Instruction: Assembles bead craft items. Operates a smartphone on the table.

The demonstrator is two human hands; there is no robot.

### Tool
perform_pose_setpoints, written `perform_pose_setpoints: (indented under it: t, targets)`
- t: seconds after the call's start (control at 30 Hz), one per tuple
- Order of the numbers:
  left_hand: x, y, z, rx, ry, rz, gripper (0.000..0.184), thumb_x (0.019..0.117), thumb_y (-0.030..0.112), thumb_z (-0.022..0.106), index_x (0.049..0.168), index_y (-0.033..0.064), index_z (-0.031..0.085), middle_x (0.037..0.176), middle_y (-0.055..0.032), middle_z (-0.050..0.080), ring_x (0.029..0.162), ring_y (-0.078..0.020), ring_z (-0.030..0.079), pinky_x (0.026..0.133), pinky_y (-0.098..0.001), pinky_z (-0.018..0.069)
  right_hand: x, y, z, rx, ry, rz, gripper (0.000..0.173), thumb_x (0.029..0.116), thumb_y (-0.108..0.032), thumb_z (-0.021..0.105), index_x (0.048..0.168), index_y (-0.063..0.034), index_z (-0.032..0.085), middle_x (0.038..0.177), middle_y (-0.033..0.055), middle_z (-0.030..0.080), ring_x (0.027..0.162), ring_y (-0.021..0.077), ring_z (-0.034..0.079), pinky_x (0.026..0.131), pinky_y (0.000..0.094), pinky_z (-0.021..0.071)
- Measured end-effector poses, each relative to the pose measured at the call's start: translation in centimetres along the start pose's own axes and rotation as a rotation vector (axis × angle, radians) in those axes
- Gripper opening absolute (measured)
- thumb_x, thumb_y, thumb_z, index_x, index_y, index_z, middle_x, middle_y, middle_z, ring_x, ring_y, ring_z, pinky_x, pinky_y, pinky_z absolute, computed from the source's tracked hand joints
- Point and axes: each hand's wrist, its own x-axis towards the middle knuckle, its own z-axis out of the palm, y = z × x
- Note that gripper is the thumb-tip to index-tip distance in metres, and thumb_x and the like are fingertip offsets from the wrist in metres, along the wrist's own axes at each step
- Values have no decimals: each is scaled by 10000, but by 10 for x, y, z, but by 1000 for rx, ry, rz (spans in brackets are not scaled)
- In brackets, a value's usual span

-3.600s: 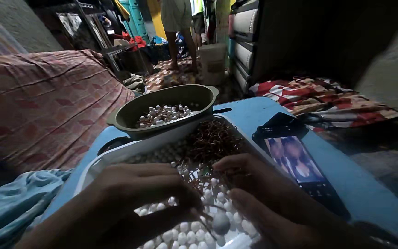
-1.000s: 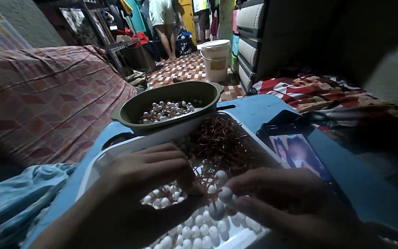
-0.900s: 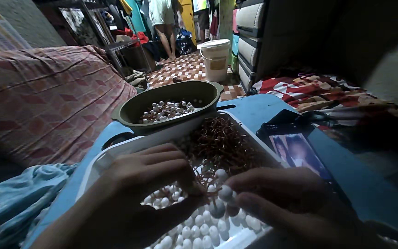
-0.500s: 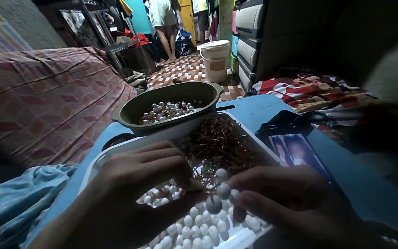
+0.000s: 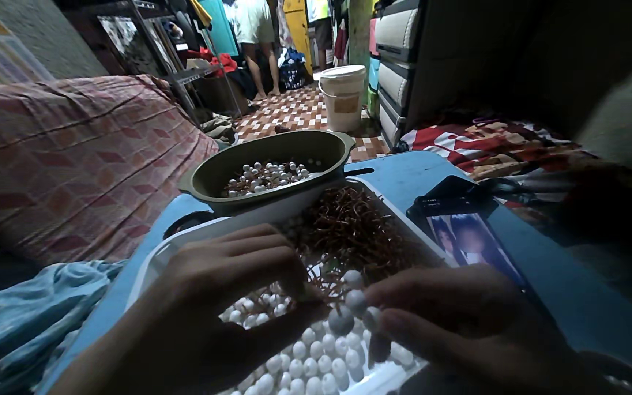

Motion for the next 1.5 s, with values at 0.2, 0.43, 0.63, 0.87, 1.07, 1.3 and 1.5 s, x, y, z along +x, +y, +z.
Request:
perform_pose_setpoints:
  t: [0.2, 0.43, 0.63, 0.87, 1.07, 1.3, 1.5]
  targets:
    - [0, -1, -1, -38, -21, -13, 185, 942, 372, 677, 863, 205, 667, 847, 137, 661, 893, 66, 624, 780, -103, 507, 1, 0, 0, -18, 6, -18, 206, 1029, -114, 586, 1117, 29, 704, 919, -24, 744, 783, -86, 631, 668, 78, 510]
    - [1, 0, 1, -43, -23, 12, 198, 957, 363, 671, 867, 187, 656, 837, 119, 651, 896, 62, 622, 782, -101, 502, 0, 2, -2, -14, -10, -22, 214, 1030, -120, 585, 1120, 32, 706, 909, -12, 745, 758, -92, 617, 652, 71, 493]
    - [1, 1, 0, -26, -31, 27, 199, 959, 343, 671, 856, 173, 674, 834, 107, 653, 908, 50, 620, 785, -105, 496, 0, 2, -2, -39, -24, -29, 221, 1031, -118, 582, 1109, 50, 701, 897, 4, 742, 737, -101, 592, 638, 66, 469]
    - [1, 2, 2, 7, -30, 29, 199, 952, 353, 663, 845, 185, 666, 816, 117, 648, 883, 57, 612, 769, -101, 490, 0, 7, -2, -63, -29, -77, 206, 1017, -106, 604, 1147, 35, 679, 999, 28, 734, 773, -91, 592, 654, 70, 469]
    - [1, 2, 2, -19, -54, 32, 199, 958, 342, 658, 868, 165, 675, 831, 92, 656, 881, 52, 618, 771, -103, 494, 1, 8, 0, -76, -2, -84, 150, 1008, -141, 625, 1100, -23, 608, 1009, -10, 708, 799, -94, 605, 645, 60, 472]
    - [2, 8, 2, -19, -75, 22, 237, 963, 337, 659, 852, 128, 676, 820, 55, 662, 875, 38, 616, 764, -107, 482, 1, 8, -3, -53, -45, -88, 153, 1010, -114, 616, 1080, 19, 644, 961, 0, 716, 768, -105, 584, 640, 55, 456]
    - [0, 6, 2, -40, -77, 34, 208, 970, 318, 659, 883, 129, 667, 820, 44, 666, 876, 26, 624, 765, -121, 486, 2, 9, -1, -83, -43, -93, 162, 1001, -128, 633, 1083, 11, 627, 973, 0, 715, 762, -113, 572, 630, 48, 442]
